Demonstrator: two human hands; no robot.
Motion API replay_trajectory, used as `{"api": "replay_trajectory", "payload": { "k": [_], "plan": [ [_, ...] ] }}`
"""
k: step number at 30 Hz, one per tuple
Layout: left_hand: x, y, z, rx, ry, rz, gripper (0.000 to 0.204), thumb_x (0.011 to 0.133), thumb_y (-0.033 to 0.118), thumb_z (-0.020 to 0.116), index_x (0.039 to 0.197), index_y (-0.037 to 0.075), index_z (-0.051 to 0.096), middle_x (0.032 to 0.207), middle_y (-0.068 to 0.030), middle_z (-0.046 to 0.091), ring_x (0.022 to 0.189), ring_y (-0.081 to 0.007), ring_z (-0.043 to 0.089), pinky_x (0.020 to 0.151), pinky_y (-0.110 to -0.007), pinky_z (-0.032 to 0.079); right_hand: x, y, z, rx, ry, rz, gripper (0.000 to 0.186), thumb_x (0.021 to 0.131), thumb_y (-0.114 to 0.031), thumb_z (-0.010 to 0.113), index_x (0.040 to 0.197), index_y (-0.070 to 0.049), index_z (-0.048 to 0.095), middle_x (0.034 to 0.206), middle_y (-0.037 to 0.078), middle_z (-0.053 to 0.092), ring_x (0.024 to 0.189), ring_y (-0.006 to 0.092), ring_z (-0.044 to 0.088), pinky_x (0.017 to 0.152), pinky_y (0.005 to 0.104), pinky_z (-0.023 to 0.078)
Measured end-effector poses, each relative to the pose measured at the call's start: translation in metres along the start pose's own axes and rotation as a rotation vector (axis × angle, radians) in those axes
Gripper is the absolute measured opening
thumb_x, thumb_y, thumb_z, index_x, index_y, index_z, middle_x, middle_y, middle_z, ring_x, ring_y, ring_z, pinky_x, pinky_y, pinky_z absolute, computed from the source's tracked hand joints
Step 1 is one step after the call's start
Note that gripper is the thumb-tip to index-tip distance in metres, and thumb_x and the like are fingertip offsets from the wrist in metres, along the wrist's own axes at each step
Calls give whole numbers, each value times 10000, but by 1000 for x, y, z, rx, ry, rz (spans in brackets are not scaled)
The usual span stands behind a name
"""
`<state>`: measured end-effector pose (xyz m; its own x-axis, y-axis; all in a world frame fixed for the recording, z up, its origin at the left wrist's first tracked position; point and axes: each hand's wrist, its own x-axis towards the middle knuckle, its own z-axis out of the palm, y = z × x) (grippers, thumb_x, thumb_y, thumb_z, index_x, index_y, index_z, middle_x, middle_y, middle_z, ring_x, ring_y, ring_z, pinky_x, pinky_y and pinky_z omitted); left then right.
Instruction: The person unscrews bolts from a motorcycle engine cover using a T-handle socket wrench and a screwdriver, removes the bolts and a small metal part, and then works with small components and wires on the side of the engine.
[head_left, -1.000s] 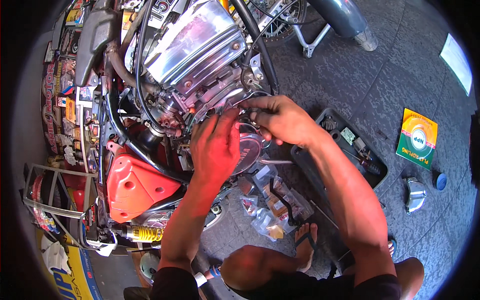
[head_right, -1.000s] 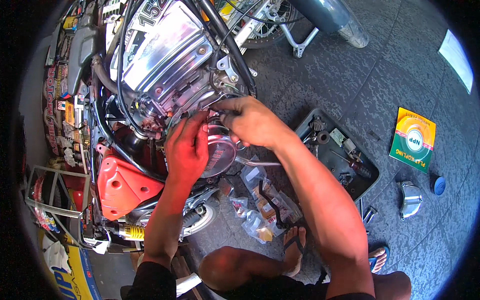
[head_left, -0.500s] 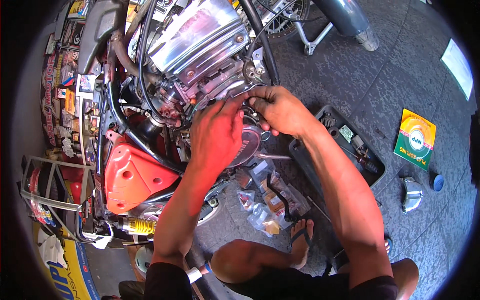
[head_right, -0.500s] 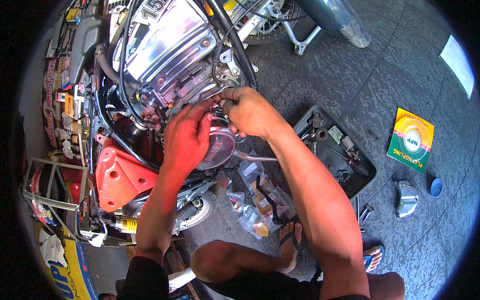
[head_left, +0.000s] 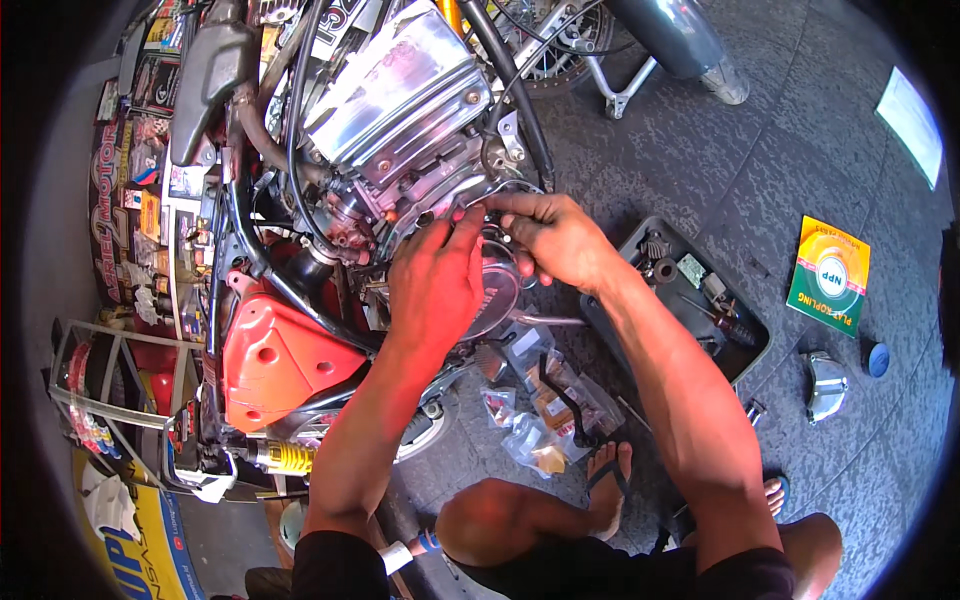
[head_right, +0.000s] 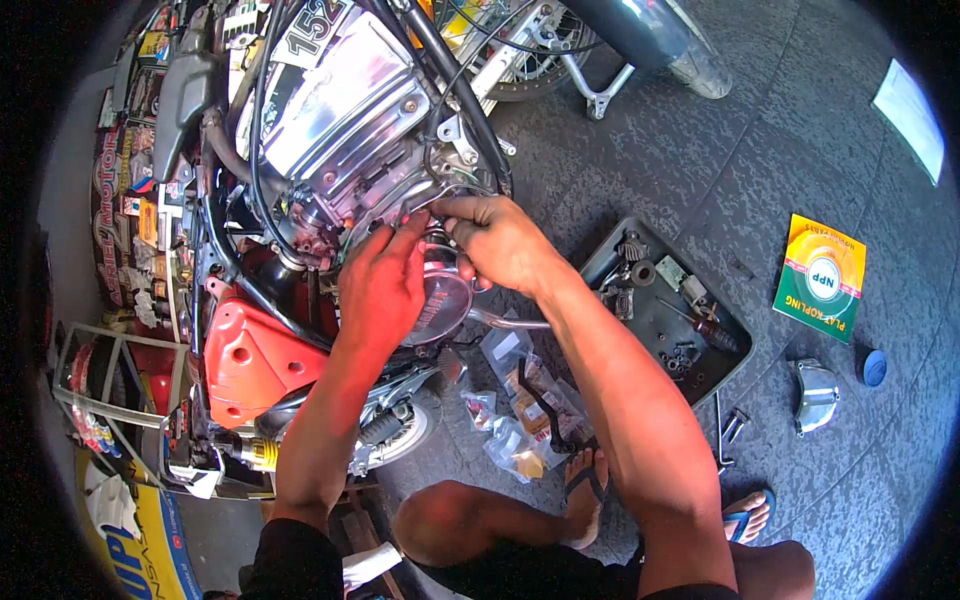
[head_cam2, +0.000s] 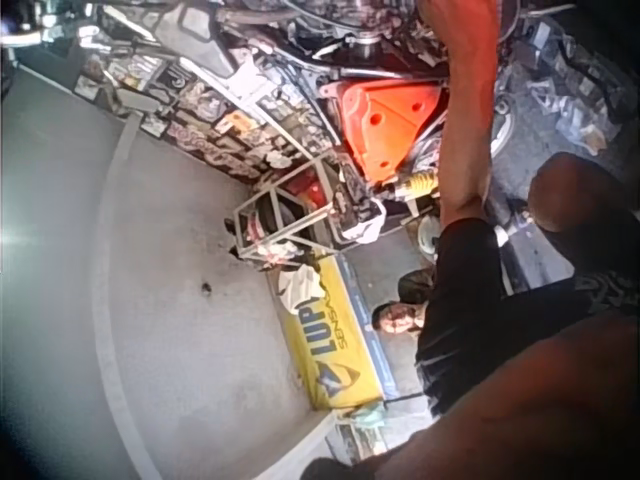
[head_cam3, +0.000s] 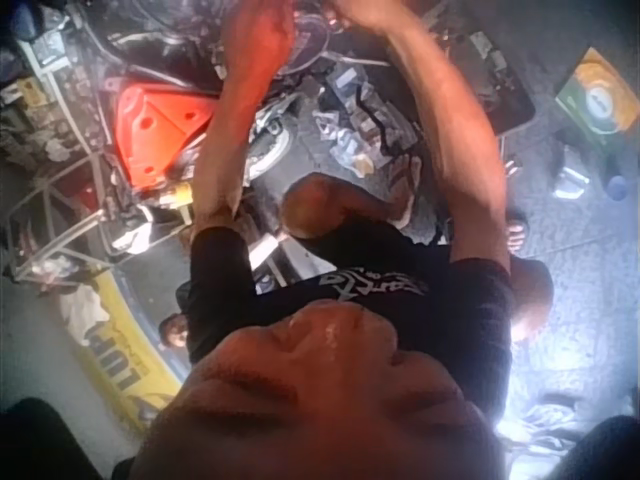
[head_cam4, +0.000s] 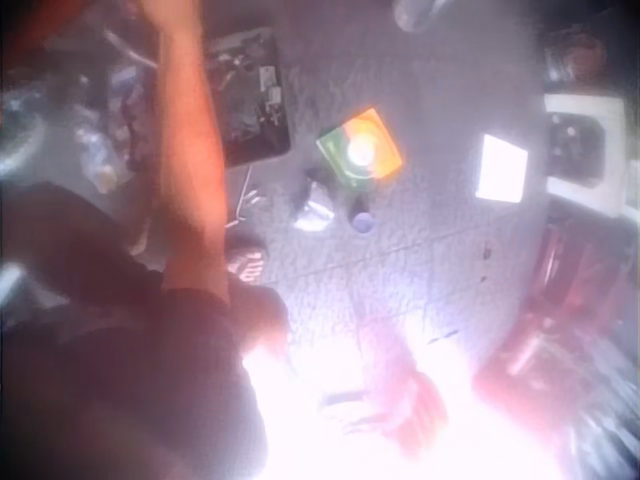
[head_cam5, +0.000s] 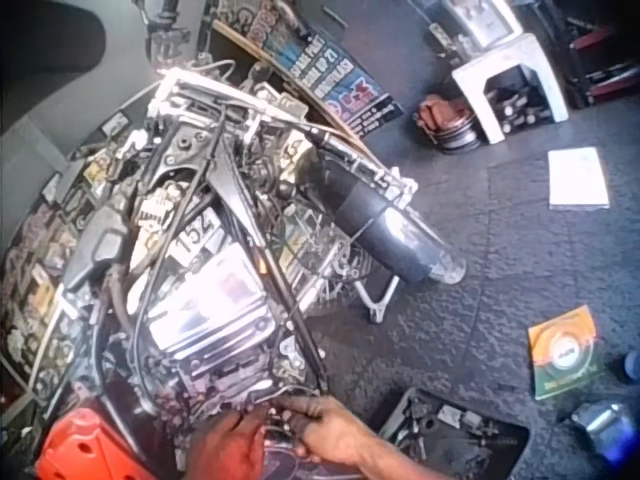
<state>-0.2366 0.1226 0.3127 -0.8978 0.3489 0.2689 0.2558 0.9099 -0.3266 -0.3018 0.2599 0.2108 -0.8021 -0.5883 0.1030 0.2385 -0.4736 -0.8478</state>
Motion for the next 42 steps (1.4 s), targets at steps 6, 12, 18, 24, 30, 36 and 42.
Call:
{"api": "replay_trajectory", "payload": {
  "k": [6,12,18,24,30,36,42],
  "plan": [
    [3,6,-7,73,-78,-35,352,898,113,606,1247,139,651,847,-157,632,734,-378,646,635,-476,510,4,-6,-2,-320,-23,-96,376,986,-145,451,1312,-41,606,600,33,570,497,104,538,442,289,450],
    [10,11,-12,45,-158,-49,342,908,122,590,1244,147,650,882,-173,650,753,-392,654,641,-492,518,8,-6,-8,-279,-26,-40,353,989,-165,459,1272,-32,623,585,14,531,478,95,509,447,284,445],
    [8,6,-9,69,-136,-22,366,911,116,577,1269,164,631,857,-184,642,750,-396,651,644,-503,516,12,-3,-3,-378,42,-103,345,954,-143,473,1228,-40,656,657,117,615,534,199,605,530,362,516],
    [10,7,-11,70,-185,-49,384,907,101,584,1281,181,625,872,-179,648,756,-393,652,662,-497,523,12,-7,-2,-454,71,-105,330,930,-126,484,1183,-44,680,755,197,684,649,293,686,699,422,559],
    [3,7,-7,24,-133,-61,354,914,98,587,1257,167,646,897,-173,660,768,-390,657,676,-484,532,11,-5,-4,-425,60,-120,352,912,-98,463,1171,-66,699,669,188,660,511,269,647,608,417,549],
    [21,10,-15,10,-251,-83,341,918,116,561,1244,151,654,914,-188,664,816,-404,654,704,-499,525,14,-11,-8,-435,16,-34,351,926,-88,452,1181,-52,690,631,150,646,476,236,623,548,404,530],
    [13,0,-22,-43,-171,-21,344,906,132,590,1248,120,621,899,-179,657,837,-401,658,718,-502,530,8,-1,-5,-275,13,-3,321,967,-152,492,1203,-23,667,627,105,640,453,167,585,501,362,513]
  ]
}}
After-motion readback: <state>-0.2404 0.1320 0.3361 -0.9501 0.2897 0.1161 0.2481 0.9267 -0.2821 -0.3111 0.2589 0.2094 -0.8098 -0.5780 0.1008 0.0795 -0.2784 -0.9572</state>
